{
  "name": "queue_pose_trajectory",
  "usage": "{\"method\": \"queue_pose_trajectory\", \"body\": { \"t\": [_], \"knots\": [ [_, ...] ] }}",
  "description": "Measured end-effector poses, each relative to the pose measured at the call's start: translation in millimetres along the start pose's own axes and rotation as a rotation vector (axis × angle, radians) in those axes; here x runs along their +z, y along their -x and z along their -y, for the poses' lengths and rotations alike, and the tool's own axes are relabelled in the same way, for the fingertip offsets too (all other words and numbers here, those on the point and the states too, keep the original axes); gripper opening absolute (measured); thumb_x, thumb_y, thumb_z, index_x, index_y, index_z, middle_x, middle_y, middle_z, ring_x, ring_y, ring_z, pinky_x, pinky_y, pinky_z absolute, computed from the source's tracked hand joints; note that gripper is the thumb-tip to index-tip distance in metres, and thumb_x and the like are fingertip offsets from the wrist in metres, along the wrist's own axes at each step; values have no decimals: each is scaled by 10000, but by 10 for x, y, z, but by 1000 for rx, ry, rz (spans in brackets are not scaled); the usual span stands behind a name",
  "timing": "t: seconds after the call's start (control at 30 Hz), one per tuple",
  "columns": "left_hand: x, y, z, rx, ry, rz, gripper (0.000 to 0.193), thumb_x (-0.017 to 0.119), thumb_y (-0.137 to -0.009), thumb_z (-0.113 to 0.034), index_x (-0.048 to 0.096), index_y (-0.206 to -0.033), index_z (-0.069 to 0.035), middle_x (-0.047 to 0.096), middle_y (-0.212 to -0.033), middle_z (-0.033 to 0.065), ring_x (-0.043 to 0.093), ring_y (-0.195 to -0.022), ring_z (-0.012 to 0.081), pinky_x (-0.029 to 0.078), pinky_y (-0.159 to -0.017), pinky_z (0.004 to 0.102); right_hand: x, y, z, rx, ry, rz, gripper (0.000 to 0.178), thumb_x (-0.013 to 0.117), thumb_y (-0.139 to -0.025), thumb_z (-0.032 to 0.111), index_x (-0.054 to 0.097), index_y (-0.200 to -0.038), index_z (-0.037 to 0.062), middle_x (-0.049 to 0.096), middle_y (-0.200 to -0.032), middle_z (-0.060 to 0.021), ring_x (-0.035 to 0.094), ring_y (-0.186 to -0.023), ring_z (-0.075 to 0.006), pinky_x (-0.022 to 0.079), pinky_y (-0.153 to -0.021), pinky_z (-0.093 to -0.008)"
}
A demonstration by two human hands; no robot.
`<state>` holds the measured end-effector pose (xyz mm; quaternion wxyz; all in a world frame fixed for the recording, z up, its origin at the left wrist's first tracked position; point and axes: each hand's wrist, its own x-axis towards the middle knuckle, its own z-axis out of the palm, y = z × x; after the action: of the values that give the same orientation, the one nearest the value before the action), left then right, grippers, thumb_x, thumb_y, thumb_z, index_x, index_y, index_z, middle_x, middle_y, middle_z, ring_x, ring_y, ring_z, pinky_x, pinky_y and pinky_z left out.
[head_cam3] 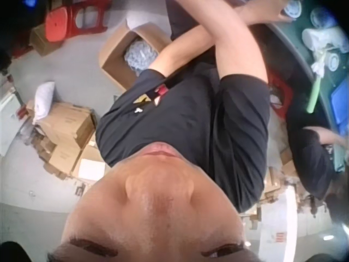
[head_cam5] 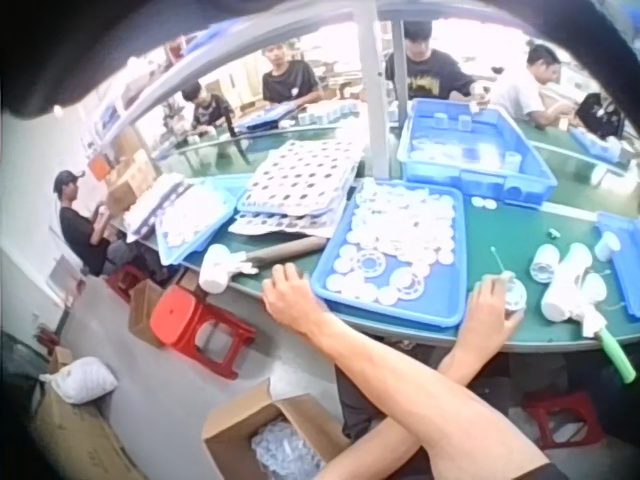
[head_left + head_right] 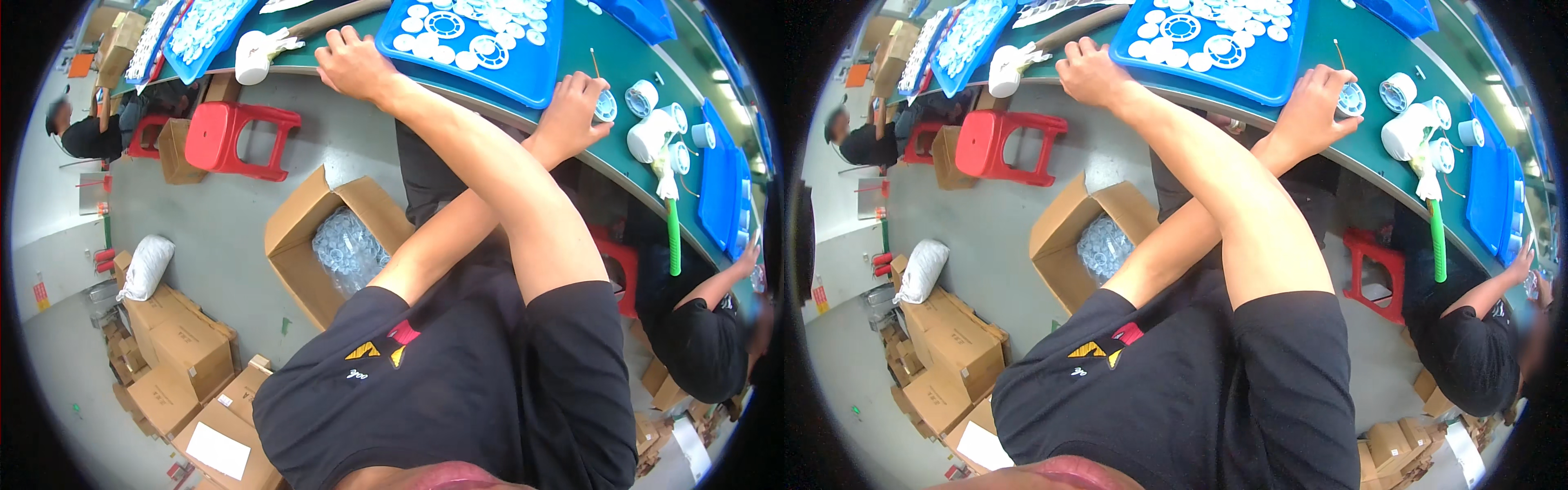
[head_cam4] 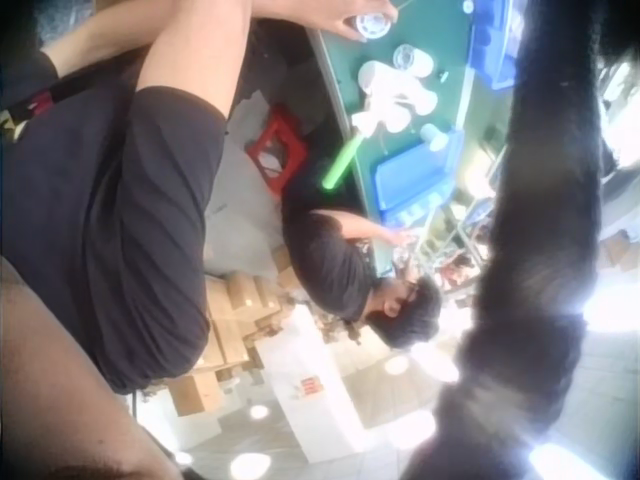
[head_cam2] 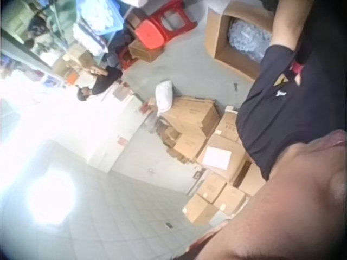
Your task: Assembling small plastic and electronic parts using a rubber mallet and a screwdriver at a factory workbench.
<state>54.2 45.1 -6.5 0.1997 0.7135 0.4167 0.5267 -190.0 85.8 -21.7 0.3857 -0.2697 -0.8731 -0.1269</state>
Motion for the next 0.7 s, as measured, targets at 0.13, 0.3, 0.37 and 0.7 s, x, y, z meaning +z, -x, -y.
{"method": "queue_pose_trajectory", "body": {
  "t": [0.13, 0.3, 0.37, 0.7],
  "knots": [
    [42, -7, -1, 15, 12, 8, 594, 870, -787, -214, 592, -1288, -58, 612, -1212, 197, 593, -1138, 394, 489, -982, 473, -185, -37, 48, -14, -132, 85, 215, 739, -825, 256, 714, -926, 68, 628, -991, -144, 655, -970, -306, 624, -615, -387],
    [53, -18, 19, -8, -24, 43, 626, 882, -770, -223, 588, -1297, -55, 602, -1233, 186, 581, -1160, 389, 480, -1010, 480, -995, -186, -151, 109, -171, -82, 201, 725, -852, 266, 695, -925, 81, 638, -1005, -167, 681, -967, -321, 621, -631, -434],
    [-17, 3, 82, 8, -48, 29, 652, 878, -772, -232, 570, -1315, -43, 604, -1241, 192, 578, -1160, 391, 477, -1008, 487, -1120, -128, -665, 259, -150, 7, 229, 726, -860, 242, 737, -1013, 72, 679, -1061, -179, 677, -1048, -360, 627, -701, -462],
    [64, -12, 177, 119, -1, 57, 697, 851, -820, -263, 536, -1370, 28, 601, -1317, 232, 558, -1212, 418, 462, -1022, 491, -1070, 563, -2058, 8, 147, 360, 236, 561, -929, 184, 710, -888, 6, 658, -947, -246, 652, -905, -460, 555, -750, -551]
  ]
}}
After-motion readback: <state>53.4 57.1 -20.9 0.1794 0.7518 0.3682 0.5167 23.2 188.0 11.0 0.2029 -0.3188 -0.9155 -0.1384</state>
